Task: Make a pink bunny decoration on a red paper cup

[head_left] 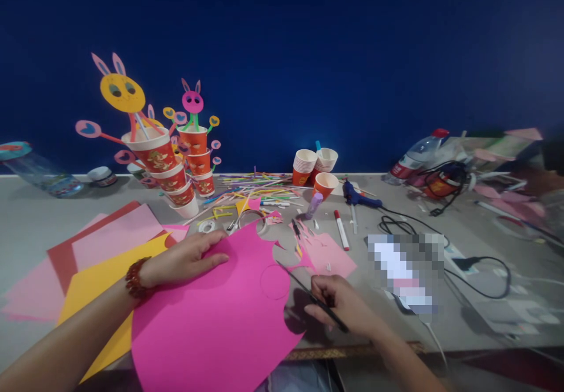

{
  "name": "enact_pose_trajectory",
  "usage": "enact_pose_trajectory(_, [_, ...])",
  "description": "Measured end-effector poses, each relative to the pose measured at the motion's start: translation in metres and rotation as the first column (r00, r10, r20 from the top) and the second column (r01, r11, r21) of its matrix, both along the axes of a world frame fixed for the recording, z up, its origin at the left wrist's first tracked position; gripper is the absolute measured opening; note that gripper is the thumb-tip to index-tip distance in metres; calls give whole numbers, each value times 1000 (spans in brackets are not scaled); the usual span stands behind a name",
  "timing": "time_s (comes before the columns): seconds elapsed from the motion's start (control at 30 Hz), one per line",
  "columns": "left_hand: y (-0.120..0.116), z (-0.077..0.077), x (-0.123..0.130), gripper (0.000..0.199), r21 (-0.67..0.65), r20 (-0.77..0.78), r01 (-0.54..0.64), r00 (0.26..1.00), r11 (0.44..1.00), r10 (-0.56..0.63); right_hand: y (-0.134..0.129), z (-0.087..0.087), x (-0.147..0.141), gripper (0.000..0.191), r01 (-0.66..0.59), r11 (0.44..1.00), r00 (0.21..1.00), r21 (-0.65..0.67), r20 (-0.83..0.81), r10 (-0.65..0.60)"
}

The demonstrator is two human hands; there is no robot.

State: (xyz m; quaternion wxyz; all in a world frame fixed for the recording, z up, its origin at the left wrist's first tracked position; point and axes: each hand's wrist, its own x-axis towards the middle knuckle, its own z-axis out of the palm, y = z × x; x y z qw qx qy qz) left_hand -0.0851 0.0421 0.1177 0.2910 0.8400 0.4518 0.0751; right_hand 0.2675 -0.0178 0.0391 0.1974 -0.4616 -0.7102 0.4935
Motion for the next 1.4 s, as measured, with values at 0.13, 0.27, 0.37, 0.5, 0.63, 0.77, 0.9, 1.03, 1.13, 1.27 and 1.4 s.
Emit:
enact_pose_trajectory(0.13, [2,3,2,30,-3,-15,16,1000,1000,-16,0,1,1,46,2,999,1000,-40,-15,-3])
enact_pose_trajectory(0.27, [4,5,4,30,-4,-18,24,1000,1000,-24,2,1,2,45,-9,998,1000,-64,-27,7])
enact_pose_trajectory(0.37, [4,7,4,29,-5,-20,31,999,999,-32,2,1,4,44,-18,996,1000,-84,-27,16])
enact_pose_trajectory(0.5, [6,8,5,29,-1,-17,38,999,999,-38,3,2,6,46,-25,997,999,-79,-27,23])
enact_pose_trajectory(0.63, [8,8,5,29,-1,-11,47,999,999,-47,3,6,4,48,-47,994,998,-100,-50,42])
enact_pose_trajectory(0.77, [11,6,5,32,-7,-7,34,999,999,-34,3,11,3,51,-62,987,996,-147,-70,52])
enact_pose_trajectory(0.9, [12,5,6,35,-18,1,35,999,999,-35,2,11,5,53,-46,976,994,-213,-102,25])
enact_pose_trajectory(1.03, [10,5,5,35,7,-28,25,999,1000,-24,2,9,5,54,-50,958,991,-282,-135,12])
enact_pose_trajectory(1.13, [9,5,5,34,1,-35,36,999,999,-36,3,10,4,55,-49,949,991,-310,-133,8])
enact_pose_trajectory(1.27, [9,4,5,36,-14,-30,48,998,999,-49,4,15,3,57,-69,953,992,-297,-126,33])
enact_pose_trajectory(1.4, [10,3,5,42,-11,-39,36,999,999,-37,6,17,2,57,-90,943,991,-320,-125,53])
